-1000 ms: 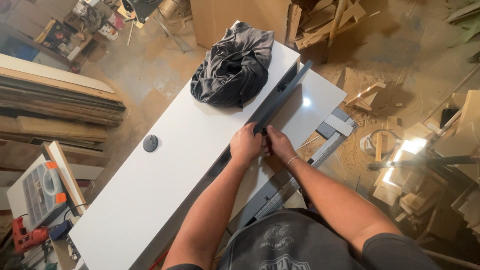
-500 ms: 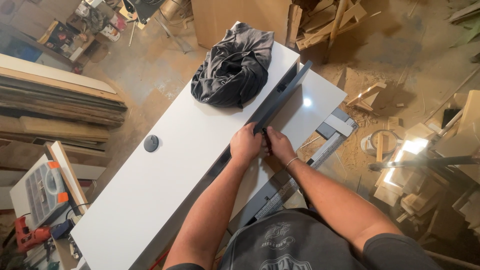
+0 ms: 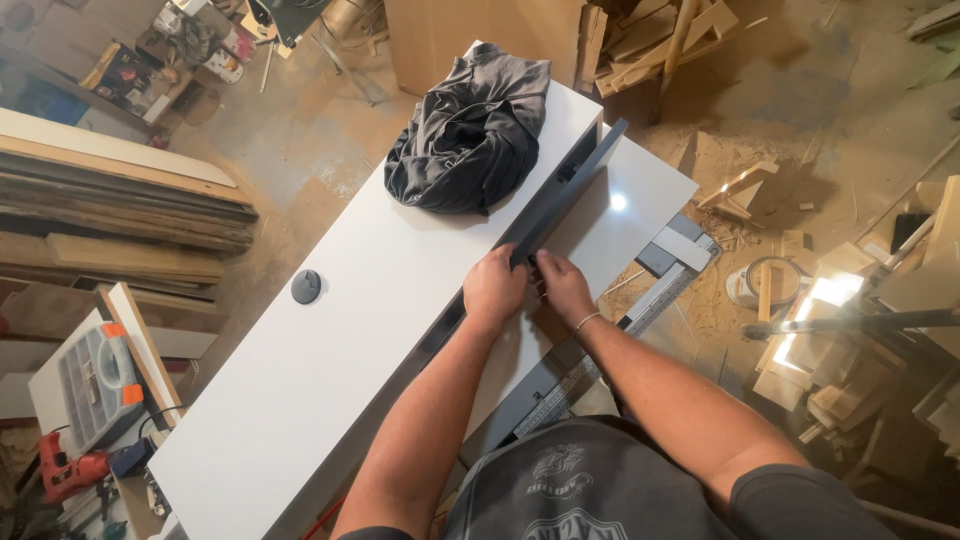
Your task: Attaching a metal handle to a black cabinet door using a manual screwdriver in a workshop environment.
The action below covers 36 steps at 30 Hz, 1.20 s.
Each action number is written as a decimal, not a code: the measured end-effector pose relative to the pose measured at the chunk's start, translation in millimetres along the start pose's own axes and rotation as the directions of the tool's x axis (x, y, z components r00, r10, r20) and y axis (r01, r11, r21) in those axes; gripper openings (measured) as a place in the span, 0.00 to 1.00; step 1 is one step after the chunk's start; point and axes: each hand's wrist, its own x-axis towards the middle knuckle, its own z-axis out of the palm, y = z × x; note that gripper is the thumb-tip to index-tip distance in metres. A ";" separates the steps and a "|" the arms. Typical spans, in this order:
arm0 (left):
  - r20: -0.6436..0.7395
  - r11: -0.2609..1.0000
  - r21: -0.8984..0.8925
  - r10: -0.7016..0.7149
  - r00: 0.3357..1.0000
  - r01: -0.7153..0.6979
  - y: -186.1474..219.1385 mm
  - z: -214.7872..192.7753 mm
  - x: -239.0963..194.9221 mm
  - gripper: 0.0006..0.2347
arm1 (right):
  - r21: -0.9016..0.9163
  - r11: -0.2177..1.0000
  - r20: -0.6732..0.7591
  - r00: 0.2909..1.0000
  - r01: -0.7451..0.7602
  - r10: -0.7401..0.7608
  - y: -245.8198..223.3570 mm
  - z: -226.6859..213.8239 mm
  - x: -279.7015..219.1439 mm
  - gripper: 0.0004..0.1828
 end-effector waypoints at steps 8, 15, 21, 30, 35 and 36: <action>0.001 1.000 0.006 -0.003 1.000 0.003 3.2 -3.8 -1.4 0.20 | -0.011 0.999 0.021 0.999 0.046 -0.046 18.7 1.8 14.4 0.33; 0.007 1.000 0.016 -0.006 1.000 0.006 2.8 -4.0 -2.2 0.20 | -0.175 0.983 0.005 0.998 0.059 -0.059 -42.1 3.7 -41.8 0.32; 0.007 1.000 0.012 -0.006 1.000 0.006 4.1 -6.0 -6.1 0.20 | -0.001 1.000 0.036 0.999 0.016 -0.016 17.9 1.9 13.8 0.26; 0.006 1.000 0.017 -0.008 1.000 0.008 4.0 -5.1 -3.9 0.20 | -0.166 0.985 0.031 0.998 0.050 -0.046 -16.6 1.9 -20.4 0.30; -0.002 1.000 -0.012 -0.021 1.000 0.021 5.3 -3.8 -5.9 0.20 | 0.027 0.999 0.053 0.998 0.044 -0.045 -1.8 1.9 -8.8 0.17; 0.007 1.000 -0.002 -0.022 1.000 0.022 4.7 -3.2 -2.8 0.20 | -0.058 0.998 0.055 0.998 0.027 -0.024 -12.8 2.9 -18.2 0.26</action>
